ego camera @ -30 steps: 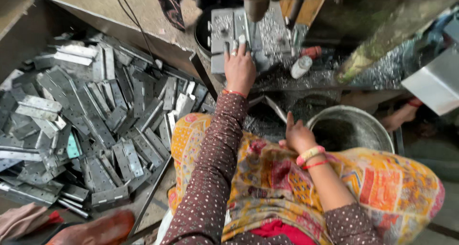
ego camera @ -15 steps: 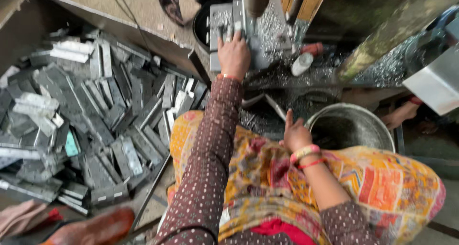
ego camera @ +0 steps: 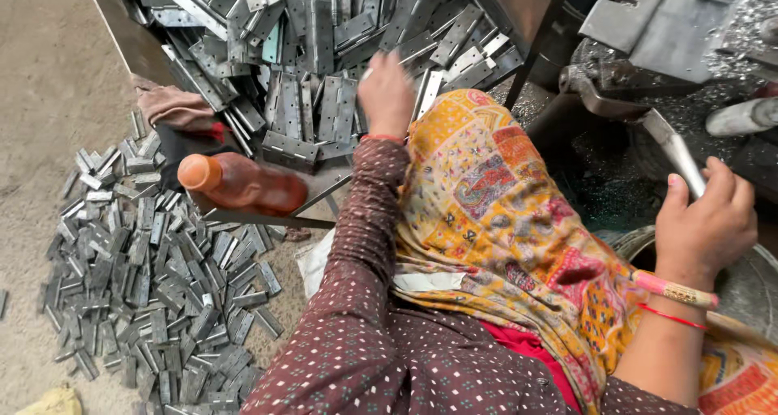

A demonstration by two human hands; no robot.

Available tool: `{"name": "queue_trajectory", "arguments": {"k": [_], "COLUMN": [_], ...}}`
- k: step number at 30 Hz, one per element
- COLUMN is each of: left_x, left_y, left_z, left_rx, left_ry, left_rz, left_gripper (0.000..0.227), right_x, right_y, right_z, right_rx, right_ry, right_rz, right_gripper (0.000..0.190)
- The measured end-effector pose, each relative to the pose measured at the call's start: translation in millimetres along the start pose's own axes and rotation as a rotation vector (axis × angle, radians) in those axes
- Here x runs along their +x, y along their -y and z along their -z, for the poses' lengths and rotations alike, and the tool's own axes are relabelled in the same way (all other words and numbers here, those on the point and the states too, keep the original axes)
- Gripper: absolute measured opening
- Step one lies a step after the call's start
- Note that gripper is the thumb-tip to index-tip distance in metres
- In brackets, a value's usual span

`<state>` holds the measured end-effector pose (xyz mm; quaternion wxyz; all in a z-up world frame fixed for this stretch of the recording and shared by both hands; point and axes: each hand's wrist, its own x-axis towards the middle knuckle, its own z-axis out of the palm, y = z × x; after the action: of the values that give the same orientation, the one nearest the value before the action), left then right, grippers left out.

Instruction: The person sits on the floor and repeatedly picks up metal hinge pieces from a bin, places them under a drill press, operates the machine to drill holes, and returns the finished pieces to the bin. The process is repeated continuously.

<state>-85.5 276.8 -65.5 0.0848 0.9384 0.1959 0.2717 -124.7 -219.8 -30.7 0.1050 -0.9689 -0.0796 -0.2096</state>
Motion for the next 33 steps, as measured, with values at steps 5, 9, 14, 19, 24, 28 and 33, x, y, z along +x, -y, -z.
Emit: {"name": "queue_trajectory", "arguments": {"k": [5, 9, 14, 19, 24, 28, 33], "left_x": [-76, -86, -66, -87, -77, -40, 18], "left_y": [44, 41, 71, 89, 97, 68, -34], "left_z": [-20, -48, -68, -92, -73, -22, 17], "left_rx": [0.261, 0.19, 0.036, -0.308, -0.806, -1.373, -1.626], "left_ry": [0.174, 0.2, 0.239, 0.008, -0.139, -0.084, 0.185], "left_rz": [0.239, 0.37, 0.61, 0.651, 0.659, 0.668, 0.394], "left_gripper": [0.066, 0.086, 0.099, 0.075, 0.047, 0.052, 0.05], "right_x": [0, -11, -4, -7, -4, 7, 11], "right_y": [-9, -16, -15, -10, 4, 21, 38], "right_z": [-11, -12, -14, -8, 0, 3, 10], "right_rx": [-0.053, -0.111, -0.096, -0.115, -0.079, -0.045, 0.01], "right_ry": [0.006, 0.007, 0.005, 0.012, 0.001, -0.013, -0.047], "right_rz": [-0.013, 0.015, 0.005, 0.012, -0.004, -0.058, -0.103], "right_gripper": [0.036, 0.035, 0.035, 0.034, 0.033, 0.031, 0.032]}}
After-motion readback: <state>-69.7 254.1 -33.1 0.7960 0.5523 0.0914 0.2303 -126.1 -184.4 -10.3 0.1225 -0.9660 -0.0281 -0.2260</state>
